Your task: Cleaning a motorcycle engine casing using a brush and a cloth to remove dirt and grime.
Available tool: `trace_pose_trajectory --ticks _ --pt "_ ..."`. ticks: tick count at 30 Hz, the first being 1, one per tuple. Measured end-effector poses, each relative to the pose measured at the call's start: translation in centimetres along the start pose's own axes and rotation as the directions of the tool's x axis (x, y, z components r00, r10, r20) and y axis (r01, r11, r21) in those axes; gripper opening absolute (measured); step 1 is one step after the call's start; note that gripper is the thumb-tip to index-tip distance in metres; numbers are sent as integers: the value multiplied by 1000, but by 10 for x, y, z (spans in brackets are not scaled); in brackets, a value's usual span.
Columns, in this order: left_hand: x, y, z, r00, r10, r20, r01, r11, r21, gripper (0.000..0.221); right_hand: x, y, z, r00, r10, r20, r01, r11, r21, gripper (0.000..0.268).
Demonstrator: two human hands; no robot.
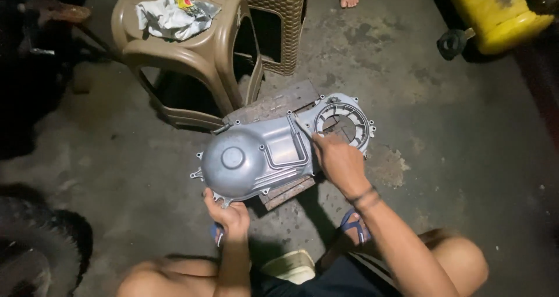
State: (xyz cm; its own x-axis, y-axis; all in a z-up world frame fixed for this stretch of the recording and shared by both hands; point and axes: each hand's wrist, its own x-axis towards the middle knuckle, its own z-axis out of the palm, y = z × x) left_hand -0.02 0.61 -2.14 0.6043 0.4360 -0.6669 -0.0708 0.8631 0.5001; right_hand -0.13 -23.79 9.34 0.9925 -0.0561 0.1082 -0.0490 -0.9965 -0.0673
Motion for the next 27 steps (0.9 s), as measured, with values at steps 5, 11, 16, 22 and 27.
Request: trace_pose_trajectory --ticks 5,11,16,22,27 --pt "4 0 0 1000 -18 -22 18 1000 -5 38 -27 -7 -21 1000 11 -25 -13 998 -54 27" --pt "-1 4 3 1000 -2 -20 2 1000 5 35 11 -7 23 989 10 -146 -18 998 -56 29" --pt "4 0 1 999 -23 -45 22 1000 -9 35 -14 -9 -2 998 22 -65 -23 999 -23 31" --pt "-1 3 0 999 3 -49 -3 1000 14 35 23 -6 30 996 66 -54 -71 994 -84 32" --pt "-4 0 4 995 56 -83 -60 997 -48 32 -21 -13 -8 993 98 64 -97 995 -16 30"
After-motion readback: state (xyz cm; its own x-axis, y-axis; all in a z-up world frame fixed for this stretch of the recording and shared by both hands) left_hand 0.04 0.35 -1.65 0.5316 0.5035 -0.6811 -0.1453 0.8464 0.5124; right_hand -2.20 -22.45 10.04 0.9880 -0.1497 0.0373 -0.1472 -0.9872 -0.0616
